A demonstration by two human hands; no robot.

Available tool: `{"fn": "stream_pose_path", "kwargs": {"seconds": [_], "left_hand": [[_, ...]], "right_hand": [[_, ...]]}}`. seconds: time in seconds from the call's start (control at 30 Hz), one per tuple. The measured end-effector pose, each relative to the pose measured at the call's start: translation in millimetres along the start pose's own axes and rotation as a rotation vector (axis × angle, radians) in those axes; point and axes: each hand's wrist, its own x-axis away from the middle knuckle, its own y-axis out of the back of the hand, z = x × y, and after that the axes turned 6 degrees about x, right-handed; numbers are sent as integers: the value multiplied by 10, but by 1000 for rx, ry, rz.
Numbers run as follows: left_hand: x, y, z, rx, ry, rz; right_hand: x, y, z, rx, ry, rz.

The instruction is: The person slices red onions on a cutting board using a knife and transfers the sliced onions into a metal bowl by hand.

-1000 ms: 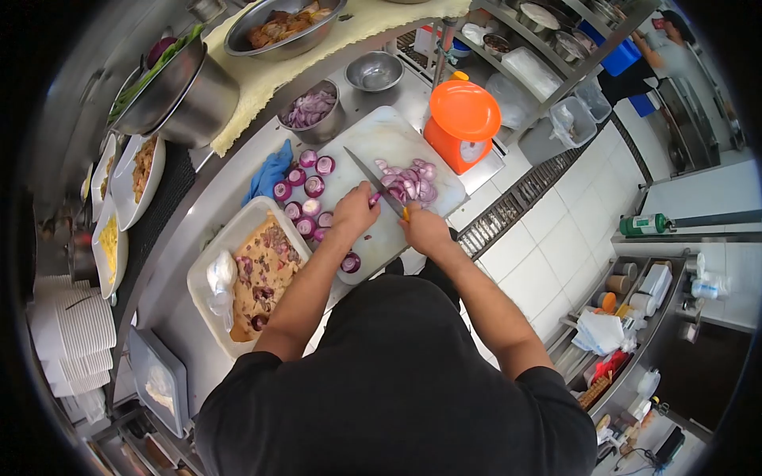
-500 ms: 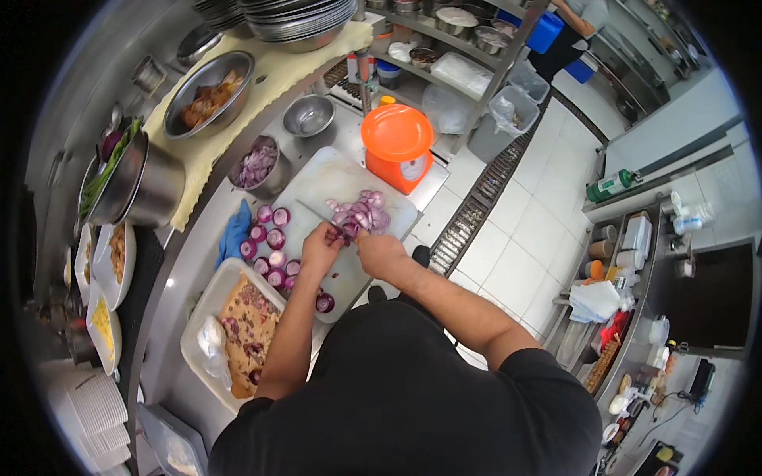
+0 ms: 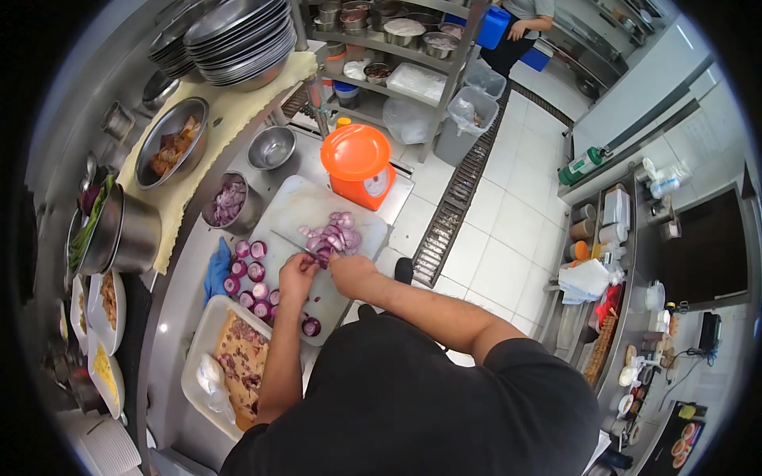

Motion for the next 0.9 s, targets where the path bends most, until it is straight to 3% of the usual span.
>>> {"fn": "stream_pose_path", "kwargs": {"seconds": [0.1, 0.2, 0.47, 0.67, 0.9], "left_hand": [[29, 24, -102, -47, -7, -20], [-1, -53, 97, 154, 42, -17], [-22, -89, 201, 75, 5, -25], [-30, -49, 146, 7, -2, -11], [1, -28, 30, -84, -25, -24]], "right_hand": [[-45, -156, -6, -31, -17, -34], [-142, -309, -56, -75, -22, -34], [-30, 64, 51, -18, -12, 36], [-254, -398, -111, -79, -9, -16], [-161, -10, -35, -69, -23, -52]]}}
